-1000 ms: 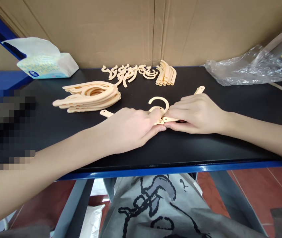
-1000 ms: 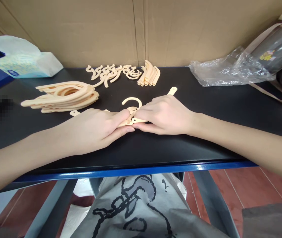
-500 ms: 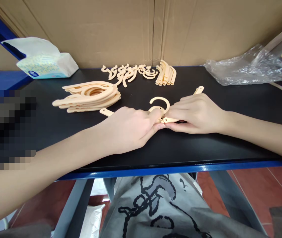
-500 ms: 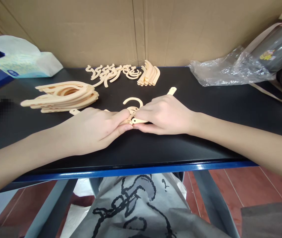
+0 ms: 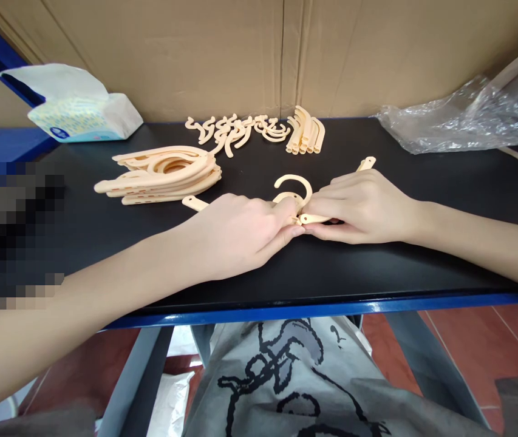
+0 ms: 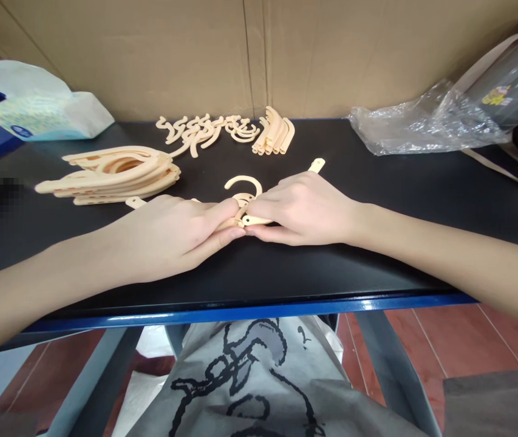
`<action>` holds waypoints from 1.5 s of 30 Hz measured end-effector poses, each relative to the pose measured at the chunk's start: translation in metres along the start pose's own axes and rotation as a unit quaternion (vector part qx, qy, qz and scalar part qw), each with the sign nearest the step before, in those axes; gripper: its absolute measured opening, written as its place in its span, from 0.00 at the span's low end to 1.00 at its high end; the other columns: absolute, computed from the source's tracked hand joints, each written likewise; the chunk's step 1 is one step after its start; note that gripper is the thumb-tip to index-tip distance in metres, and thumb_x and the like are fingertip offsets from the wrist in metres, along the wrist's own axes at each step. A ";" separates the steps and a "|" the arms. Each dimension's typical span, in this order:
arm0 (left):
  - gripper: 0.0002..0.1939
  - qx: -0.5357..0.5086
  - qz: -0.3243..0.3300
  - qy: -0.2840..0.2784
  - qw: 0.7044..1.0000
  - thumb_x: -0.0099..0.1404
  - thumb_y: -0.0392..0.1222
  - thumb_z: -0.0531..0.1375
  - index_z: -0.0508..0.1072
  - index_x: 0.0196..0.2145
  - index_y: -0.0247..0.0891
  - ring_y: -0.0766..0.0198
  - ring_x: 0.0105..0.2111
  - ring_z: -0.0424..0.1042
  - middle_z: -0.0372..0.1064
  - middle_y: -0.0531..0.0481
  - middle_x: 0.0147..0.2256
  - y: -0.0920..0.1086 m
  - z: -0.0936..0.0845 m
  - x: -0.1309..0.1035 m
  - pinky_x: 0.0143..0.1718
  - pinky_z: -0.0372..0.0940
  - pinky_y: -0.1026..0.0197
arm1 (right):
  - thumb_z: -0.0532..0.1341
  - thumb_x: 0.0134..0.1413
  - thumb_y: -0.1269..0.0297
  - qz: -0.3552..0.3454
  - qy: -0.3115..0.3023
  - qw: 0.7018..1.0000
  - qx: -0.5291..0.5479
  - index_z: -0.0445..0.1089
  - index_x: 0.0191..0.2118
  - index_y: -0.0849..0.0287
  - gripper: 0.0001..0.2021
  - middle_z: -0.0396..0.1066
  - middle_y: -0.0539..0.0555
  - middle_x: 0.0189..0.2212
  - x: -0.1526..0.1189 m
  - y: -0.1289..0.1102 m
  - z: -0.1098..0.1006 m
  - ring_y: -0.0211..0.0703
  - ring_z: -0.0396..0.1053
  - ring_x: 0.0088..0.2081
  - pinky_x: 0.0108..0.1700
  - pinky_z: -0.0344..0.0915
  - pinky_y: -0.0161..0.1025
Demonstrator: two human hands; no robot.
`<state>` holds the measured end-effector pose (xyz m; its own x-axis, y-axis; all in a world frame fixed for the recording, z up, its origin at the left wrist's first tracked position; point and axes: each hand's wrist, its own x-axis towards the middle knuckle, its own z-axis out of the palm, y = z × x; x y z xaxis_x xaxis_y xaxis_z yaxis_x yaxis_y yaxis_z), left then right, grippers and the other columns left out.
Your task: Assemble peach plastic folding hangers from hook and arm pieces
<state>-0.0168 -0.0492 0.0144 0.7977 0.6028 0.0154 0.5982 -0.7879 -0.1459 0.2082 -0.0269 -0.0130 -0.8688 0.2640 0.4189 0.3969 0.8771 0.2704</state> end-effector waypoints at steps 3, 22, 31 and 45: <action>0.17 -0.003 0.002 -0.006 1.000 0.78 0.47 0.43 0.67 0.46 0.36 0.58 0.21 0.72 0.73 0.51 0.27 0.000 0.000 0.000 0.20 0.47 0.60 | 0.49 0.72 0.56 0.008 -0.015 1.000 0.001 0.66 0.29 0.57 0.20 0.67 0.48 0.21 0.000 0.000 -0.001 0.37 0.58 0.22 0.27 0.51 0.37; 0.16 0.029 0.001 -0.023 0.999 0.76 0.48 0.49 0.66 0.51 0.33 0.58 0.27 0.76 0.78 0.45 0.39 0.001 0.001 -0.003 0.21 0.51 0.61 | 0.49 0.71 0.55 0.039 -0.067 0.996 0.048 0.66 0.39 0.57 0.15 0.68 0.49 0.23 0.000 0.002 0.000 0.38 0.60 0.23 0.27 0.50 0.37; 0.19 0.045 -0.013 -0.050 0.998 0.76 0.50 0.49 0.65 0.53 0.33 0.57 0.27 0.76 0.77 0.44 0.38 0.002 -0.001 -0.002 0.21 0.53 0.61 | 0.47 0.72 0.54 0.045 -0.080 0.993 0.075 0.65 0.39 0.57 0.16 0.67 0.49 0.23 0.000 0.003 0.000 0.38 0.60 0.23 0.27 0.49 0.36; 0.19 0.040 -0.014 -0.062 0.997 0.76 0.49 0.49 0.66 0.53 0.32 0.56 0.28 0.76 0.77 0.42 0.40 0.004 -0.002 -0.003 0.23 0.55 0.60 | 0.49 0.71 0.56 0.055 -0.090 0.990 0.090 0.65 0.39 0.57 0.13 0.67 0.49 0.24 0.001 0.002 -0.002 0.38 0.60 0.24 0.26 0.47 0.36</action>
<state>-0.0165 -0.0542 0.0160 0.7629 0.6386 -0.1009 0.6078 -0.7616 -0.2250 0.2089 -0.0254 -0.0105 -0.8683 0.4147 0.2723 0.4470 0.8920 0.0667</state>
